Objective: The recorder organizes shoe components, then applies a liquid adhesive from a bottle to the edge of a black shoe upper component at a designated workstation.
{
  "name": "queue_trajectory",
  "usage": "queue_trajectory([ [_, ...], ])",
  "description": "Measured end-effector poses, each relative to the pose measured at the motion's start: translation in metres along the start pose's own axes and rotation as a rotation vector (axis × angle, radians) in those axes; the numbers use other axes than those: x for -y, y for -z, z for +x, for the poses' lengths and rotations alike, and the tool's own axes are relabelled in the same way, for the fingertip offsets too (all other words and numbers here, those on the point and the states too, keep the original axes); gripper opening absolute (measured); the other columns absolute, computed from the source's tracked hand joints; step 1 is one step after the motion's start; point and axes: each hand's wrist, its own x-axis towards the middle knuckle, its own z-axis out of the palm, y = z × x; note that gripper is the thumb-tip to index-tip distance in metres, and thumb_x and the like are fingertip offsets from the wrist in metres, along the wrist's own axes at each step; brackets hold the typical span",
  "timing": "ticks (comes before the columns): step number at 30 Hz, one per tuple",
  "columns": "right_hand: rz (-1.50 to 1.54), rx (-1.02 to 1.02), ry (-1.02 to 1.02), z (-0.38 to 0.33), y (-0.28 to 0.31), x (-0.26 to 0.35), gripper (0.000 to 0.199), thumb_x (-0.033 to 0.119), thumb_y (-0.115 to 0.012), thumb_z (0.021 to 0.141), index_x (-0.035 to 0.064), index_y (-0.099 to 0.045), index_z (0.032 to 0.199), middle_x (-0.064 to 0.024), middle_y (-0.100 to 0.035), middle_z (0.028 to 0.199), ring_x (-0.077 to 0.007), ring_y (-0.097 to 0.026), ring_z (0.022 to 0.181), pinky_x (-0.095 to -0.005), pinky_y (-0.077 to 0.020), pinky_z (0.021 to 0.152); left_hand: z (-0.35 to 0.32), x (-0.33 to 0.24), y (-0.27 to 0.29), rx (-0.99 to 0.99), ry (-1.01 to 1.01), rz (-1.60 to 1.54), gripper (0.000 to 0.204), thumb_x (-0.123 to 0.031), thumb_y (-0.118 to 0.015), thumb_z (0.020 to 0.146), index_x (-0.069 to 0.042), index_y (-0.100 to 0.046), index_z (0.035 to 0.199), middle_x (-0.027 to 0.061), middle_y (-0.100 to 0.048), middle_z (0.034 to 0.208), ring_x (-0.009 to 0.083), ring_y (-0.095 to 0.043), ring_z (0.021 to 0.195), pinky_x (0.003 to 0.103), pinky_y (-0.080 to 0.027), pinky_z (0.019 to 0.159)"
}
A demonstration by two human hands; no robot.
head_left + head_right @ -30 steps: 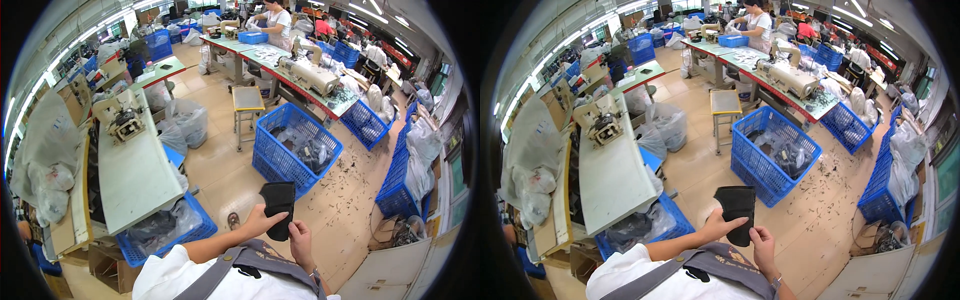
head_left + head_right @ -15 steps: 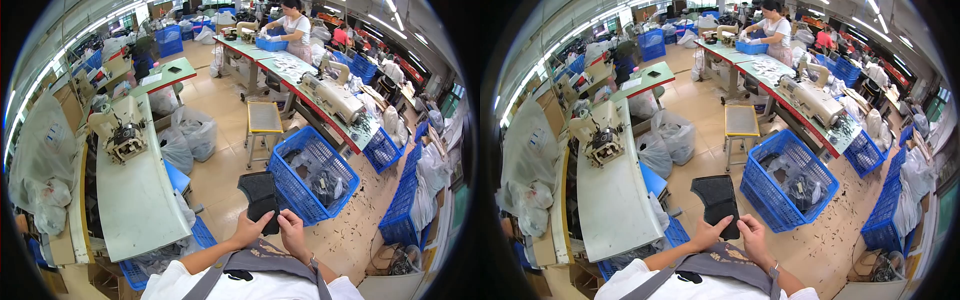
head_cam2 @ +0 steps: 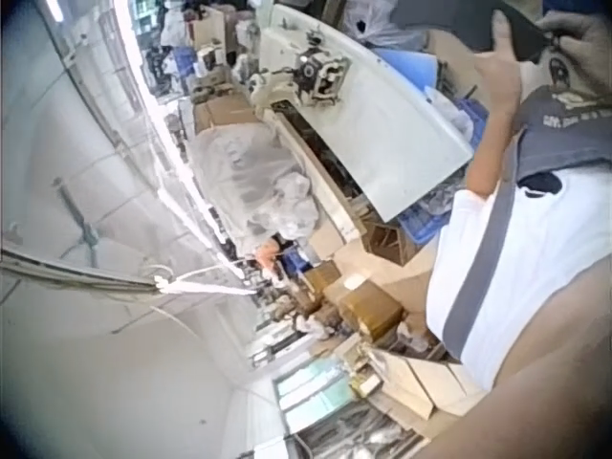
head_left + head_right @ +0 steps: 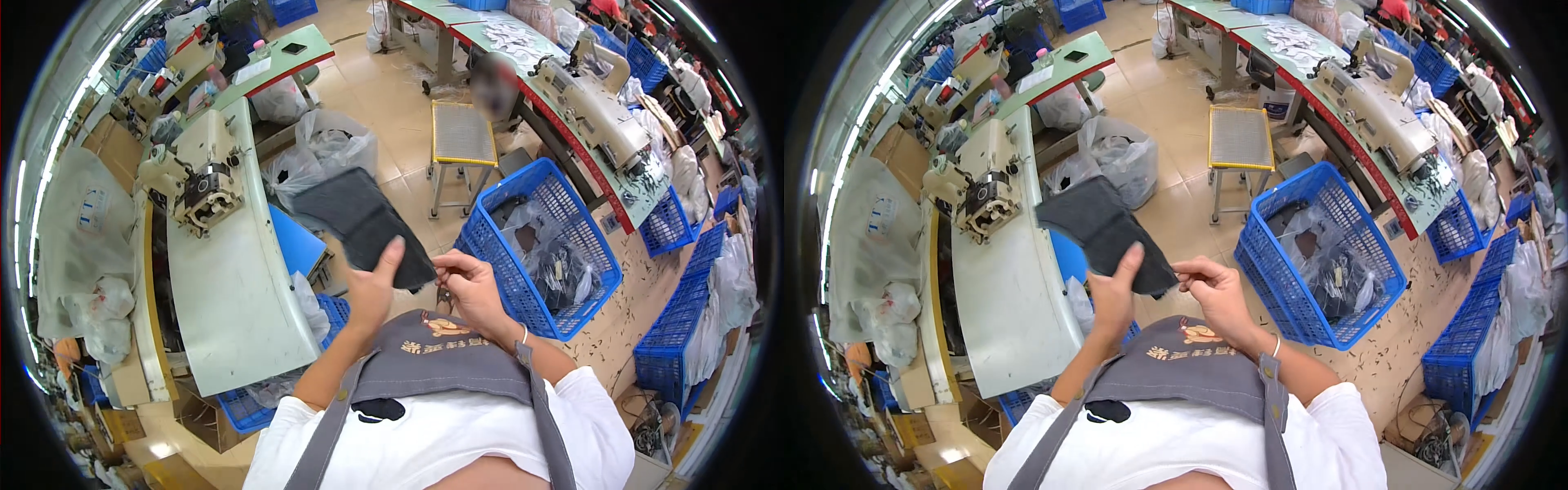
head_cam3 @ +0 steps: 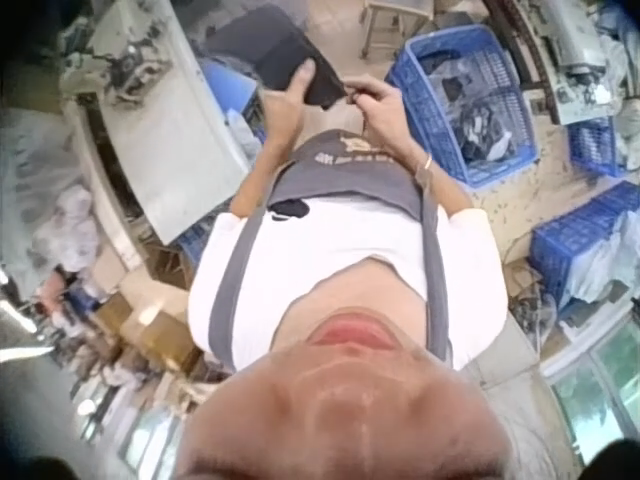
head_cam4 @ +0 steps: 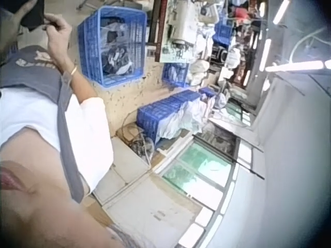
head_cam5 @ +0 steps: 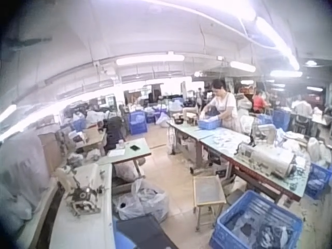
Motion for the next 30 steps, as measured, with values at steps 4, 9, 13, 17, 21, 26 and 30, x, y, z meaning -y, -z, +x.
queue_trajectory([
  [4,-0.241,0.04,0.109,0.042,0.022,0.035,0.022,-0.004,-0.048,0.078,-0.0024,-0.059,0.097,-0.0065,-0.053,0.095,-0.0114,-0.052,0.089,-0.0239,-0.0416,0.079,0.042,-0.005,-0.026,0.032,-0.061,-0.16,0.024,-0.008,-0.065,0.078,0.0,-0.057,0.098,0.005,-0.06,0.092,0.0127,-0.057,0.081,0.026,-0.045,0.075],
  [9,-0.244,0.187,0.065,0.084,0.042,0.067,0.016,0.005,-0.054,0.083,-0.0035,-0.059,0.095,-0.0044,-0.056,0.087,-0.0086,-0.055,0.079,-0.021,-0.0441,0.07,0.062,-0.012,-0.068,0.057,-0.005,-0.18,0.025,-0.006,-0.064,0.077,-0.001,-0.055,0.101,0.0045,-0.059,0.093,0.0123,-0.056,0.083,0.025,-0.045,0.076],
  [13,-0.19,0.241,0.005,0.109,0.054,0.081,0.012,0.002,-0.054,0.083,-0.0043,-0.058,0.092,-0.0026,-0.056,0.084,-0.0058,-0.054,0.075,-0.0186,-0.0442,0.066,0.081,-0.007,-0.08,0.061,-0.025,-0.141,0.026,-0.006,-0.065,0.077,-0.001,-0.055,0.101,0.0047,-0.059,0.093,0.0123,-0.056,0.083,0.025,-0.045,0.076],
  [17,-0.062,0.191,0.019,0.125,0.05,0.074,0.013,-0.001,-0.05,0.083,-0.0045,-0.057,0.093,-0.0026,-0.055,0.082,-0.0056,-0.053,0.075,-0.0183,-0.0439,0.067,0.096,-0.003,-0.086,0.039,-0.013,-0.152,0.026,-0.006,-0.065,0.077,-0.001,-0.055,0.1,0.0046,-0.059,0.092,0.0122,-0.056,0.083,0.025,-0.045,0.076],
  [21,-0.12,0.187,0.108,0.143,0.051,0.07,0.014,-0.001,-0.049,0.083,-0.0046,-0.057,0.094,-0.0022,-0.055,0.081,-0.0056,-0.053,0.075,-0.0189,-0.0448,0.066,0.113,0.0,-0.084,0.021,-0.039,-0.156,0.028,-0.008,-0.066,0.077,-0.002,-0.054,0.101,0.0048,-0.059,0.094,0.0124,-0.056,0.084,0.025,-0.045,0.076],
  [26,-0.213,0.23,-0.146,0.15,0.047,0.084,0.014,0.002,-0.053,0.083,-0.0051,-0.057,0.094,-0.0035,-0.054,0.082,-0.0059,-0.053,0.069,-0.0198,-0.0465,0.057,0.13,-0.001,-0.079,0.021,-0.004,-0.158,0.03,-0.008,-0.066,0.077,-0.002,-0.054,0.103,0.0054,-0.058,0.096,0.0123,-0.055,0.086,0.025,-0.044,0.077],
  [30,-0.132,0.205,0.014,0.16,0.043,0.076,0.014,0.003,-0.055,0.083,-0.006,-0.057,0.093,-0.0035,-0.052,0.081,-0.0062,-0.053,0.066,-0.0191,-0.0458,0.055,0.132,0.001,-0.074,0.06,0.052,-0.139,0.03,-0.01,-0.067,0.076,-0.002,-0.053,0.102,0.0047,-0.058,0.095,0.0126,-0.055,0.086,0.025,-0.044,0.076],
])
